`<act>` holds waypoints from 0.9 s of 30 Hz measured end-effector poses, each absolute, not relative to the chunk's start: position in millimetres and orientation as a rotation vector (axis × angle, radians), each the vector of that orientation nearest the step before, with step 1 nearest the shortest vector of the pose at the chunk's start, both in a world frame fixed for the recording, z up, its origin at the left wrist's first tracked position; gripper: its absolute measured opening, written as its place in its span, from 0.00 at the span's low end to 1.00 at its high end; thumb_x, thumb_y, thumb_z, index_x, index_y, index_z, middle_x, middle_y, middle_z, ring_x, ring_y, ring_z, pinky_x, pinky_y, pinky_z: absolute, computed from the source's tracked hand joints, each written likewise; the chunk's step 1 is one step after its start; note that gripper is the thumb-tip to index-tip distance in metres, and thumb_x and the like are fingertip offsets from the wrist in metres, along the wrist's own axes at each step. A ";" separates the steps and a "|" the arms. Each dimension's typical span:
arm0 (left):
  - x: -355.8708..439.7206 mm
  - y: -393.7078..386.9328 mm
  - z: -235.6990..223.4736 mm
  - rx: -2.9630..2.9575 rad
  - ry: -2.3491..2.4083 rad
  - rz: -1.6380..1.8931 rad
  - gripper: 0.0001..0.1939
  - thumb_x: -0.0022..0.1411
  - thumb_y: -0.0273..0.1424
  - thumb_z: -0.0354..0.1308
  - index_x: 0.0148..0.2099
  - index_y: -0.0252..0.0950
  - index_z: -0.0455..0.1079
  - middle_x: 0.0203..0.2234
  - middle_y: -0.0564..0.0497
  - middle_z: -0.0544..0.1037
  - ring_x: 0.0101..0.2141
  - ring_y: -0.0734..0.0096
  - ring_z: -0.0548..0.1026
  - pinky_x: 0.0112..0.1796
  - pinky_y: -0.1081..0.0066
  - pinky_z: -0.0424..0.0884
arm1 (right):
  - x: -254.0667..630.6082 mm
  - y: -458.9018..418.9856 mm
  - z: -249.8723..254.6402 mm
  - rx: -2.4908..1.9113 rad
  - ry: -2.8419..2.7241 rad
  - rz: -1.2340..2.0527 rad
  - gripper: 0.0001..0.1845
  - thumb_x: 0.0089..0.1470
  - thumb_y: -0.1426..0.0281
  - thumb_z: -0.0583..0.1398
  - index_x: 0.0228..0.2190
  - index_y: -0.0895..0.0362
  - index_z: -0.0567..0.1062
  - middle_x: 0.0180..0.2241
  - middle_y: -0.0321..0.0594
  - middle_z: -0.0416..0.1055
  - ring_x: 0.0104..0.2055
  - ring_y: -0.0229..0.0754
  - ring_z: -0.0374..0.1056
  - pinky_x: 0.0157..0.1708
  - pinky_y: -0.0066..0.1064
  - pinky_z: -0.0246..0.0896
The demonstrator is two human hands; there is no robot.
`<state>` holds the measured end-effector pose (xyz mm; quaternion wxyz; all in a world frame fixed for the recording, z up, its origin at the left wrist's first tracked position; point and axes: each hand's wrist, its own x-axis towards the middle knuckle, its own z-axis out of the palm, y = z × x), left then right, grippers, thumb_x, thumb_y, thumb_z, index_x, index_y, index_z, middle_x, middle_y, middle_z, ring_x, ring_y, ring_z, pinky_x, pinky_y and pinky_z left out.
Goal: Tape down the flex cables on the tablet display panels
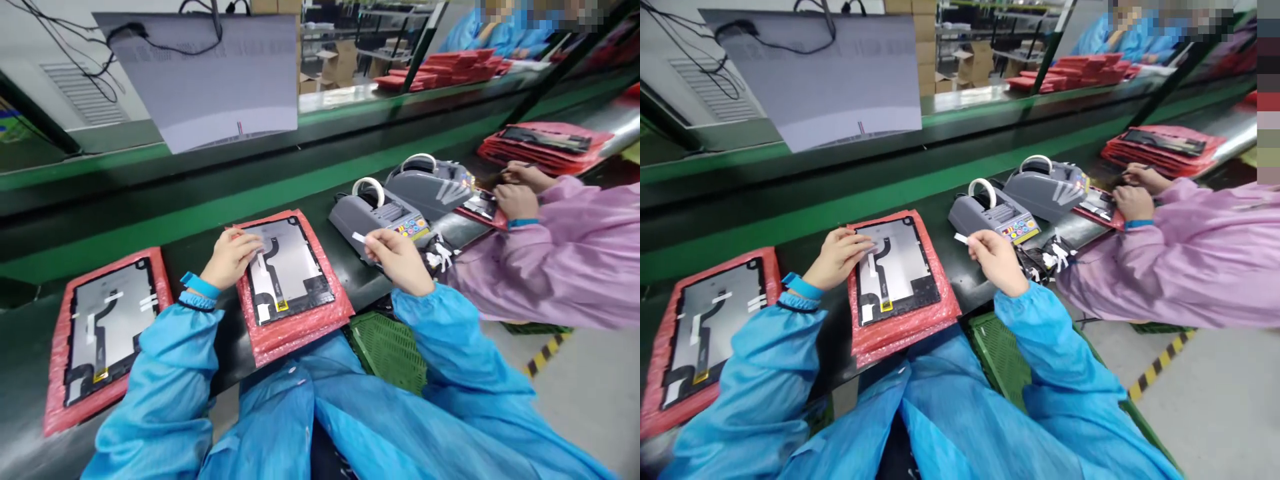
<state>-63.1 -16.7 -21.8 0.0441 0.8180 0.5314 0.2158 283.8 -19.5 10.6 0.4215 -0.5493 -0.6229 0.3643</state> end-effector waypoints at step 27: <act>-58.9 -5.7 -49.6 2.597 1.261 0.554 0.29 0.63 0.54 0.48 0.59 0.46 0.69 0.61 0.48 0.67 0.57 0.48 0.57 0.59 0.40 0.45 | 130.5 44.2 9.2 -1.819 -2.542 0.617 0.15 0.58 0.68 0.52 0.40 0.56 0.78 0.44 0.45 0.77 0.46 0.47 0.71 0.39 0.32 0.61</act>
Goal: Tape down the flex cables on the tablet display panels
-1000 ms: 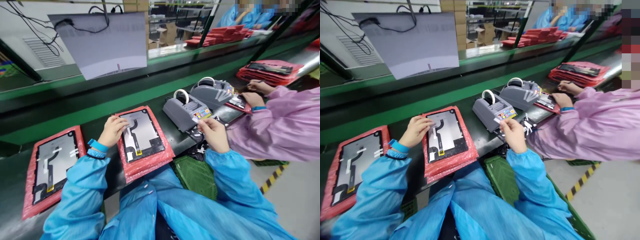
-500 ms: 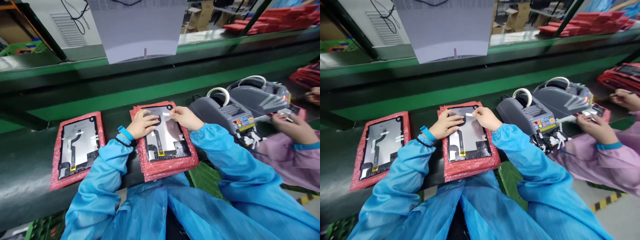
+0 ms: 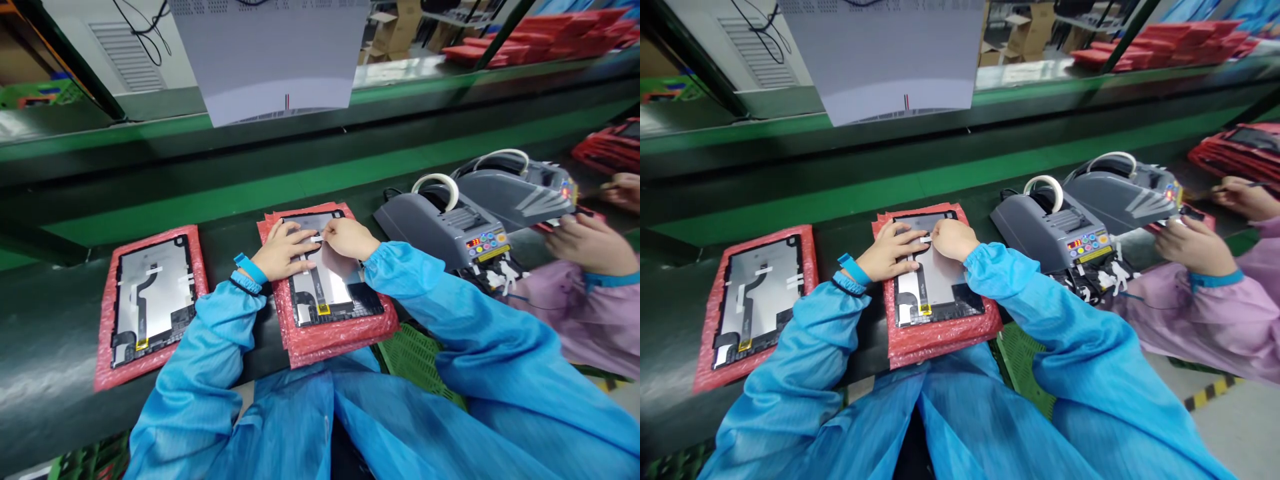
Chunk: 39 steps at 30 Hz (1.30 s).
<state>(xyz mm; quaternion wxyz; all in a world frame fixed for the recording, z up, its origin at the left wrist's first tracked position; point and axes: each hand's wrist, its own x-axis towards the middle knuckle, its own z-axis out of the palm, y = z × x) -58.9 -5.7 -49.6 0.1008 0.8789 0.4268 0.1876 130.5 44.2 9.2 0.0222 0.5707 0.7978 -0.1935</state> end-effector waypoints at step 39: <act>-59.7 7.4 -38.8 2.729 1.355 0.626 0.24 0.63 0.47 0.47 0.52 0.42 0.73 0.56 0.45 0.71 0.52 0.48 0.64 0.54 0.45 0.59 | 369.2 -19.7 -55.9 3.482 1.767 -1.638 0.23 0.42 0.49 0.62 0.23 0.57 0.69 0.20 0.35 0.67 0.21 0.34 0.59 0.21 0.26 0.52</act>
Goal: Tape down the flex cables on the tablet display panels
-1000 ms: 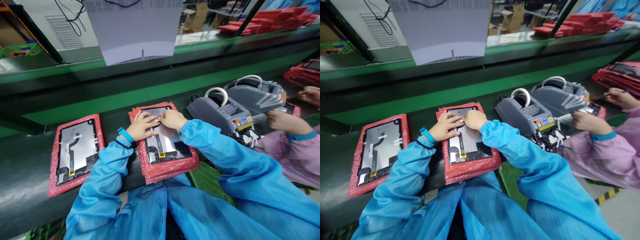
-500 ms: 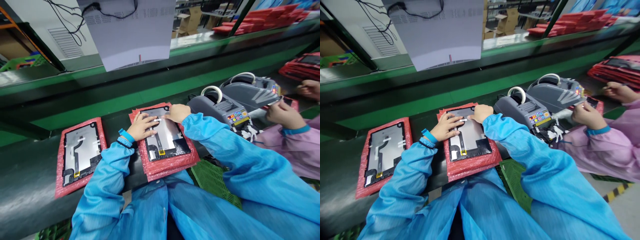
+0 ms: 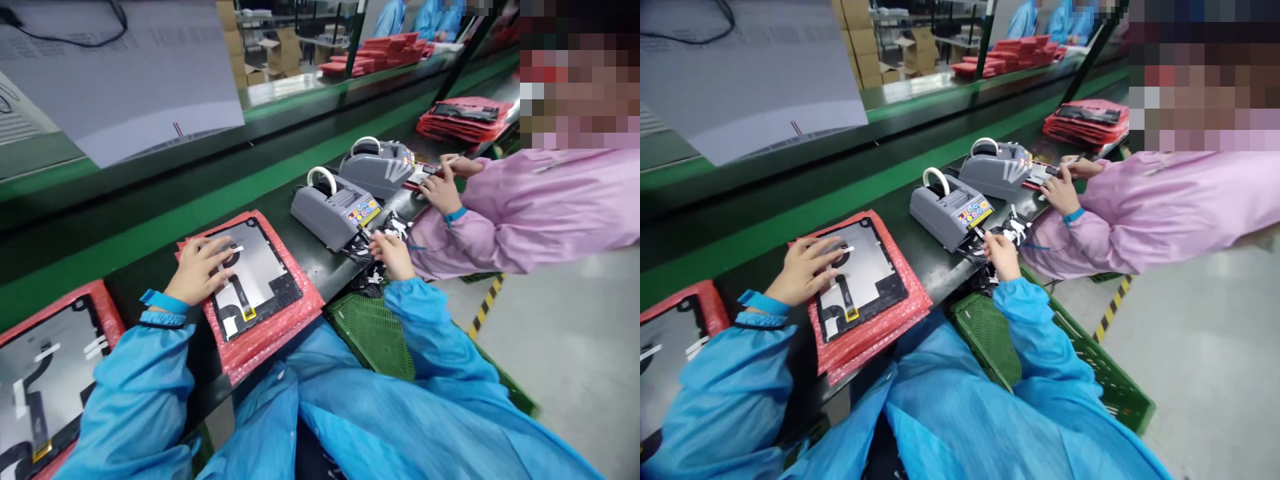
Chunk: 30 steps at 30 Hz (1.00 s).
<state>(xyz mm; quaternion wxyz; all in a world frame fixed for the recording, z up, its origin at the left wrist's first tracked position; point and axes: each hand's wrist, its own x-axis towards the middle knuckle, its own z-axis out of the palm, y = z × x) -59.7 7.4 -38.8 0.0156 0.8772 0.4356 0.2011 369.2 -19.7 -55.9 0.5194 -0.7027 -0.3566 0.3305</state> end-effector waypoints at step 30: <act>11.0 -7.7 9.1 2.614 1.296 0.723 0.19 0.65 0.45 0.50 0.47 0.40 0.75 0.44 0.45 0.77 0.48 0.55 0.68 0.53 0.49 0.61 | 345.7 -21.3 -46.9 -1.433 -1.001 0.443 0.25 0.41 0.60 0.64 0.36 0.51 0.55 0.26 0.31 0.69 0.27 0.36 0.67 0.30 0.30 0.63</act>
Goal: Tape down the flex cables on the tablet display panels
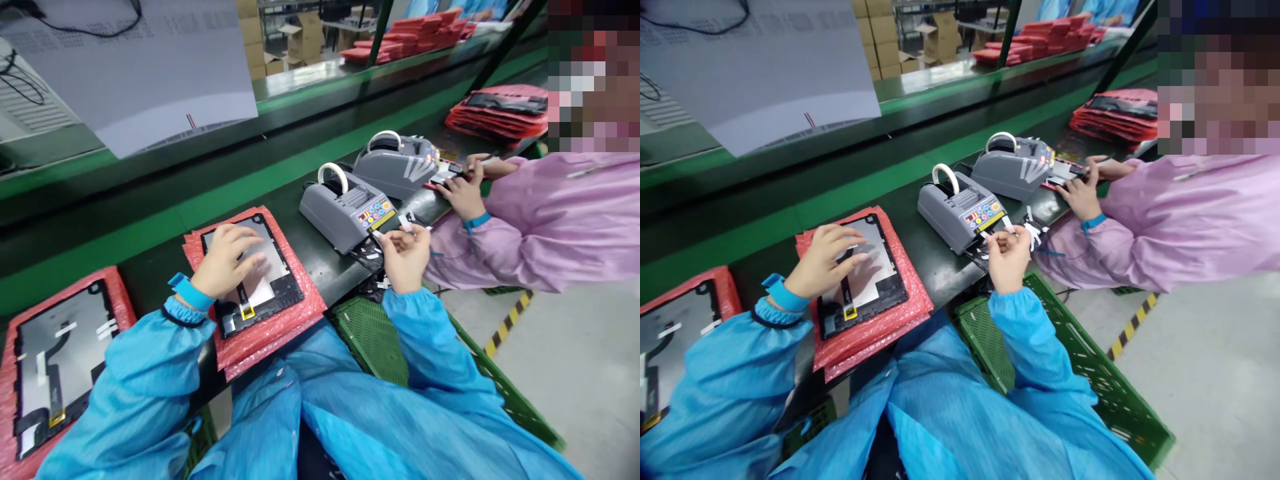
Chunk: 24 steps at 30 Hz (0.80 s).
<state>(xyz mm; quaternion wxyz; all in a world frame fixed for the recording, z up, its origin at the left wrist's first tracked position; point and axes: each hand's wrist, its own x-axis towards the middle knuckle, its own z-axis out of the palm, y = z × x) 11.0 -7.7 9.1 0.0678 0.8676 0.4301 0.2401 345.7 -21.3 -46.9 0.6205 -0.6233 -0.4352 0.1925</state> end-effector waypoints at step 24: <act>34.7 -10.8 9.8 2.172 1.269 0.803 0.13 0.63 0.37 0.56 0.28 0.36 0.66 0.26 0.53 0.74 0.32 0.70 0.69 0.40 0.67 0.66 | 226.6 -0.6 -6.3 -1.024 -1.548 1.269 0.28 0.43 0.60 0.68 0.38 0.52 0.57 0.27 0.30 0.70 0.28 0.37 0.70 0.31 0.31 0.64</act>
